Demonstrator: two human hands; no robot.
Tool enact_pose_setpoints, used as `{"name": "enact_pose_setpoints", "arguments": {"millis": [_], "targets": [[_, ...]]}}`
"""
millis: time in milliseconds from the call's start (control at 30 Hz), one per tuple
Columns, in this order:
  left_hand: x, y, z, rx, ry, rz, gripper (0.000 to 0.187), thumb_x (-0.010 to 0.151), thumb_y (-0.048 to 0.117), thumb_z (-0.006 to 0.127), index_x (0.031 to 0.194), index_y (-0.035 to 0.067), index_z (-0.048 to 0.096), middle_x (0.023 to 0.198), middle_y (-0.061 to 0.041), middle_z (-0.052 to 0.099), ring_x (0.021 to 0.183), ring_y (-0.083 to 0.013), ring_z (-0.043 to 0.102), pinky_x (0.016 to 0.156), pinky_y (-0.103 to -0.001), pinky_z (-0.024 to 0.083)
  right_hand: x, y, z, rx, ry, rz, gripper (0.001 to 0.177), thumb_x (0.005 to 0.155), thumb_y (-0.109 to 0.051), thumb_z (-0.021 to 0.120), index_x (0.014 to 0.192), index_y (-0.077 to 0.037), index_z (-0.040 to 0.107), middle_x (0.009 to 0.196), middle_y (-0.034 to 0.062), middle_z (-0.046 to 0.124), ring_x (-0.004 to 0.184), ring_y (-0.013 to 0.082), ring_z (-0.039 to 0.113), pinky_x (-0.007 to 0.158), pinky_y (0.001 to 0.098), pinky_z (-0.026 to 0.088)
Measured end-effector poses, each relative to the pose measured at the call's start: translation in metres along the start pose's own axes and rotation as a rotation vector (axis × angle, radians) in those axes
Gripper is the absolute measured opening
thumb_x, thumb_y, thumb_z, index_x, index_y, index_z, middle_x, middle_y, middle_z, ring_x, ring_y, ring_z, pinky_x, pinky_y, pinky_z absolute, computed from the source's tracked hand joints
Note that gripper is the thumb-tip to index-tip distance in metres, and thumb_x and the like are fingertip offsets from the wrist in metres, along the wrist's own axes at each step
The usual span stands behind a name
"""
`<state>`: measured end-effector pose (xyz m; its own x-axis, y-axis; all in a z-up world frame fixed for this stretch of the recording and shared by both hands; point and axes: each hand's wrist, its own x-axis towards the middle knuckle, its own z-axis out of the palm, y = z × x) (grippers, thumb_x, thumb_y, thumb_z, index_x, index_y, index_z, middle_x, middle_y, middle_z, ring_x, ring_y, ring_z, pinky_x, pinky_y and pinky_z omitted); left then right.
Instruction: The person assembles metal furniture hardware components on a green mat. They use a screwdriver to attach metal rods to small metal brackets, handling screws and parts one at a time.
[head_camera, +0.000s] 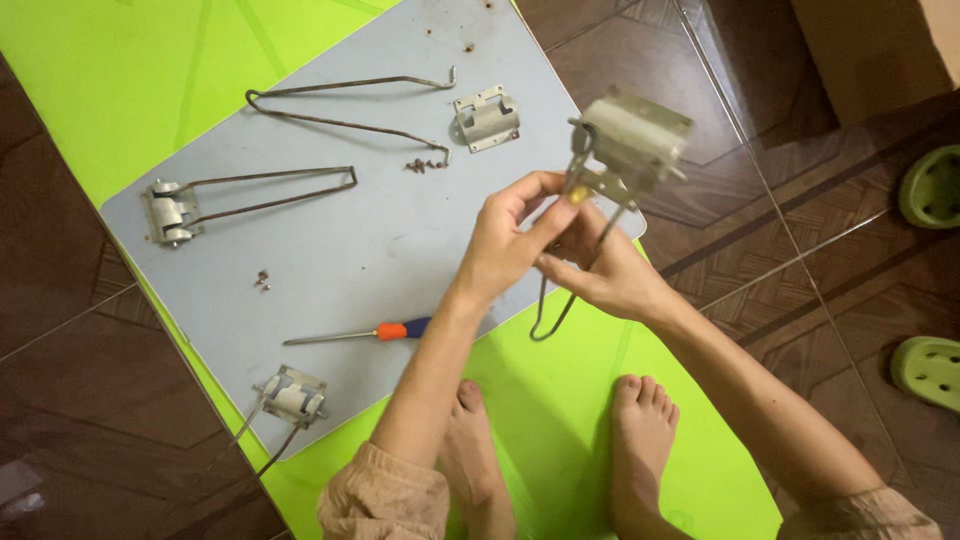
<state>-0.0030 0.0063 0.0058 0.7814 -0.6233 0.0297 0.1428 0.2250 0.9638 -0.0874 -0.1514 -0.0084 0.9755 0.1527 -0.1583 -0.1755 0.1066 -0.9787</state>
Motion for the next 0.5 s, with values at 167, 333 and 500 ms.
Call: {"name": "enact_pose_setpoints", "arguments": {"millis": [167,333,500], "targets": [[-0.002,0.031,0.022,0.698,0.091,0.089,0.061,0.072,0.032,0.084,0.118,-0.003,0.065,0.108,-0.019,0.072,0.103,-0.0306,0.068,0.089,-0.038,0.054,0.012,0.012,-0.001,0.072,0.057,-0.176,0.057,0.093,0.000,0.071,0.142,-0.001,0.042,0.132,0.0075,0.053,0.125,0.0174,0.053,0.109,0.0334,0.047],[0.012,0.041,0.039,0.733,0.160,0.054,0.044,0.074,0.022,0.081,0.110,0.003,0.065,0.106,-0.016,0.073,0.096,-0.0319,0.072,0.083,-0.038,0.057,0.012,0.001,0.007,-0.395,0.119,-0.133,0.070,0.085,-0.010,0.078,0.142,0.002,0.039,0.129,0.0126,0.052,0.120,0.0209,0.054,0.098,0.0353,0.051],[0.015,0.045,0.024,0.818,0.089,-0.021,0.037,0.078,0.026,0.082,0.108,0.010,0.068,0.091,-0.007,0.075,0.083,-0.0265,0.074,0.074,-0.038,0.058,-0.010,-0.015,-0.018,-0.883,-0.001,-0.421,0.072,0.074,-0.022,0.088,0.131,0.007,0.054,0.135,0.0283,0.051,0.128,0.0372,0.051,0.105,0.0460,0.045]]}}
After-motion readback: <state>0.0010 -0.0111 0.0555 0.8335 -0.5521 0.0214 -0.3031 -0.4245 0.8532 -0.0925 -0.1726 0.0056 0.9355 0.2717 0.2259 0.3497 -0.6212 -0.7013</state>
